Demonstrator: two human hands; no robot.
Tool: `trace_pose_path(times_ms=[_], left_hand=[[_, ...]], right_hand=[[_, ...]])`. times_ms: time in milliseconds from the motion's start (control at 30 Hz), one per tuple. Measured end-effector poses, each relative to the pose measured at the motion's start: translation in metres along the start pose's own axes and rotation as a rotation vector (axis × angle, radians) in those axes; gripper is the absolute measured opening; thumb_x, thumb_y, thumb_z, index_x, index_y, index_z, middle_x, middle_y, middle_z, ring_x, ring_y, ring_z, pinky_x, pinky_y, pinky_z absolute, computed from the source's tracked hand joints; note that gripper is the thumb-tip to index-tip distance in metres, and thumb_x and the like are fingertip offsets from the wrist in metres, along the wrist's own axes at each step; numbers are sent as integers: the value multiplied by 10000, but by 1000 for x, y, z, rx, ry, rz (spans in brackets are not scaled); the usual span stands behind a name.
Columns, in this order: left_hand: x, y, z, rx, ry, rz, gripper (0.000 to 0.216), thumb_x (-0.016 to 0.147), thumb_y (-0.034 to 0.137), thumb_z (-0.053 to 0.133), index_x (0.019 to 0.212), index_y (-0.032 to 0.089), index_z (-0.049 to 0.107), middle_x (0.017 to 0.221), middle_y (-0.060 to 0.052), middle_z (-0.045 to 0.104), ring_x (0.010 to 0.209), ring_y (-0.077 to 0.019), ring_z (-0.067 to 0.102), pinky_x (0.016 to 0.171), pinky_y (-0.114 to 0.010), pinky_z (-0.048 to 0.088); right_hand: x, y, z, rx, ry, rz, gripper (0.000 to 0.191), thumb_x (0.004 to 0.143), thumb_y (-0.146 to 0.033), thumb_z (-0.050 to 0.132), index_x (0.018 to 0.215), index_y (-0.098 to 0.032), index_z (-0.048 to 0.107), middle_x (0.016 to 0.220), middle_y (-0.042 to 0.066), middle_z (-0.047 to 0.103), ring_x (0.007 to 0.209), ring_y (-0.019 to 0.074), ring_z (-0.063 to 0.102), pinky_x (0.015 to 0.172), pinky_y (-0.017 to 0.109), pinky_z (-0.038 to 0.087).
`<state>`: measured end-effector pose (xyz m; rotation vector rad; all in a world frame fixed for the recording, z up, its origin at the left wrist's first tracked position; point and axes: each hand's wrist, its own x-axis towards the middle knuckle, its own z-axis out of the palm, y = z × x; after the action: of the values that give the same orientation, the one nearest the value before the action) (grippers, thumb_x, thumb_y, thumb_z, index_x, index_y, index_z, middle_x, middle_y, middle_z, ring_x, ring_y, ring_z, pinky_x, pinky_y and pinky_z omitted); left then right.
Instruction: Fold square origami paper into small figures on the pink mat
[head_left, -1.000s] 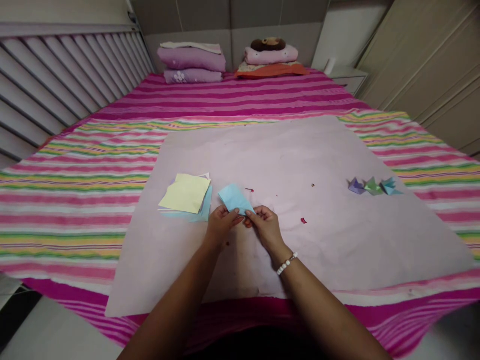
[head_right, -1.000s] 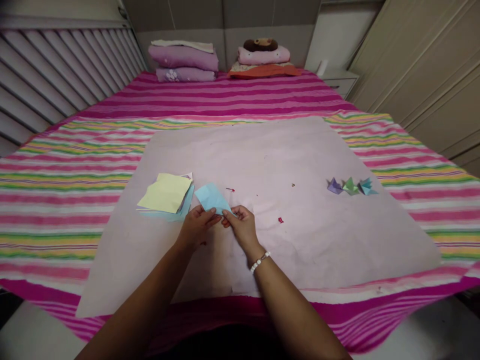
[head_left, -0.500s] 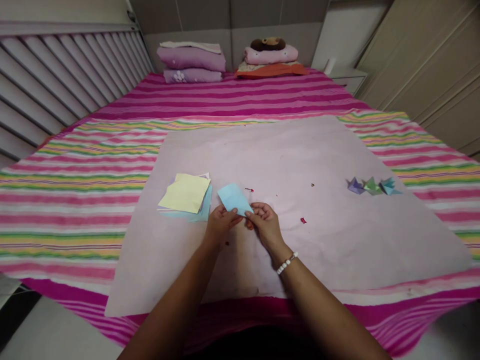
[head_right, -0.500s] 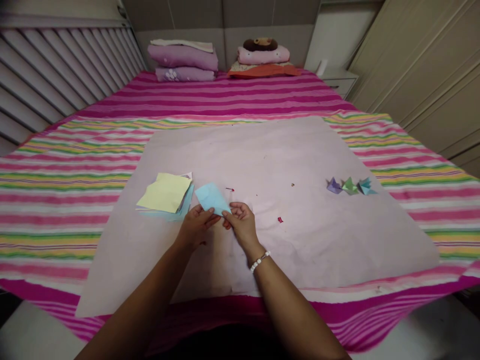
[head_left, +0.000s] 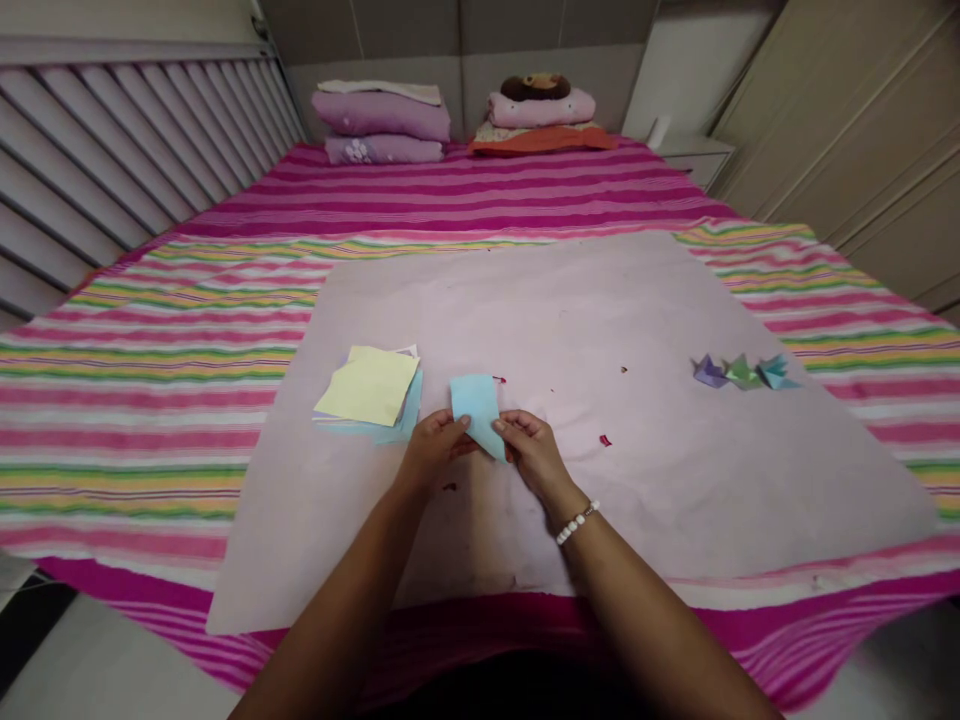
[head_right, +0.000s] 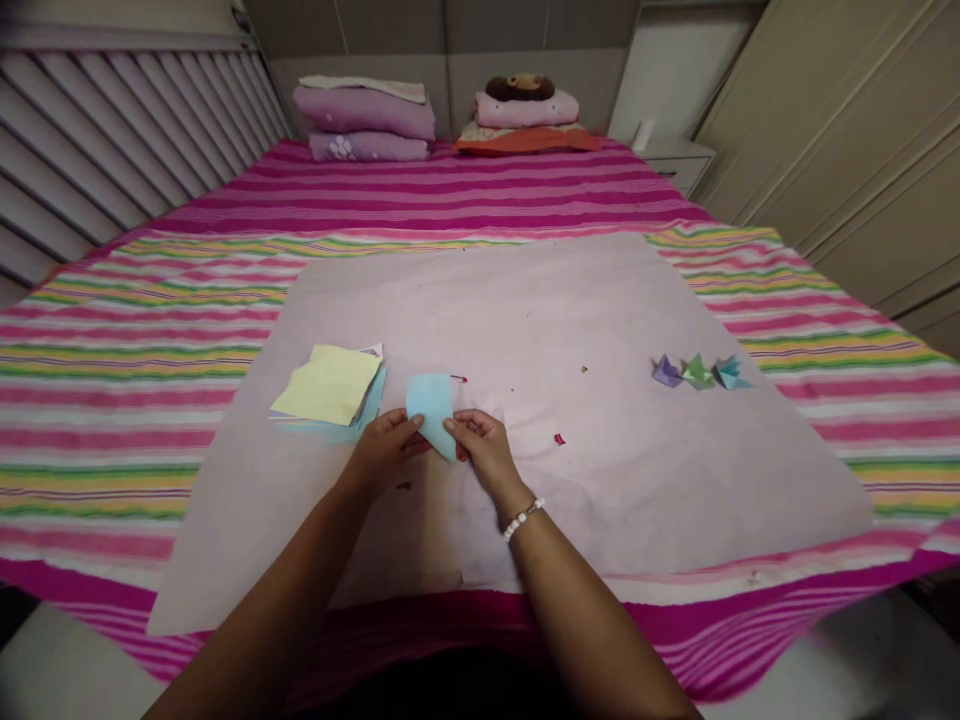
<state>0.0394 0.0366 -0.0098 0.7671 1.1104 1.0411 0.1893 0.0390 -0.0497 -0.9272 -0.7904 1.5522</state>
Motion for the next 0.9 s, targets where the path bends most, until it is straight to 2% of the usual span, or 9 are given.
trace_pose_path(times_ms=[133,233,433,533,667,767,833,900], left_hand=[[-7,5,-2,61,-106,-67,346,621,354,783,828,101,671,708,-52,705,635,-168,648,643,-304,520],[-10,6,-2,143,-166,-97,324,644,347,767,858,118,682,691,-32,704,626,-159,649,624,-281,512],[-13,7,-3,325,-141,-135,302,713,348,703,947,159,672,672,-2,688,536,-120,616,432,-184,385],[-14,7,-3,311,-165,-112,316,708,355,709,949,155,671,677,-5,690,549,-122,619,460,-196,416],[-12,5,-3,272,-173,-66,321,684,393,721,883,148,668,672,-13,692,594,-146,630,565,-258,482],[-7,2,-4,250,-152,41,327,640,374,750,841,142,638,725,-28,698,692,-163,645,673,-286,497],[-4,0,-5,242,-103,119,369,609,330,769,883,153,597,749,-17,688,705,-155,640,688,-280,489],[-3,-2,-6,239,-63,164,415,607,295,767,932,180,536,741,9,668,651,-134,622,644,-260,474]], right_hand=[[2,-1,-2,60,-20,42,221,669,-367,759,730,-169,681,441,-61,519,375,63,415,371,180,313],[1,-4,-4,96,-33,74,217,621,-325,787,721,-167,678,499,-51,545,400,63,429,379,182,337],[-1,-8,-5,134,-21,85,195,561,-232,801,686,-169,666,511,-52,555,400,58,412,362,177,320],[-1,-8,-6,146,-19,84,202,562,-222,792,719,-175,675,516,-56,558,398,56,406,364,177,318],[0,-7,-5,149,-16,76,181,592,-267,784,659,-167,650,507,-53,541,393,52,394,365,180,305],[1,-7,-5,150,-5,53,182,615,-270,779,636,-170,629,489,-66,507,386,43,372,370,177,282],[0,-7,-5,154,3,31,169,616,-242,778,710,-186,650,479,-89,473,368,32,335,372,176,257],[0,-8,-5,154,3,5,287,619,-210,773,889,-221,676,487,-108,451,352,27,296,370,182,222]])
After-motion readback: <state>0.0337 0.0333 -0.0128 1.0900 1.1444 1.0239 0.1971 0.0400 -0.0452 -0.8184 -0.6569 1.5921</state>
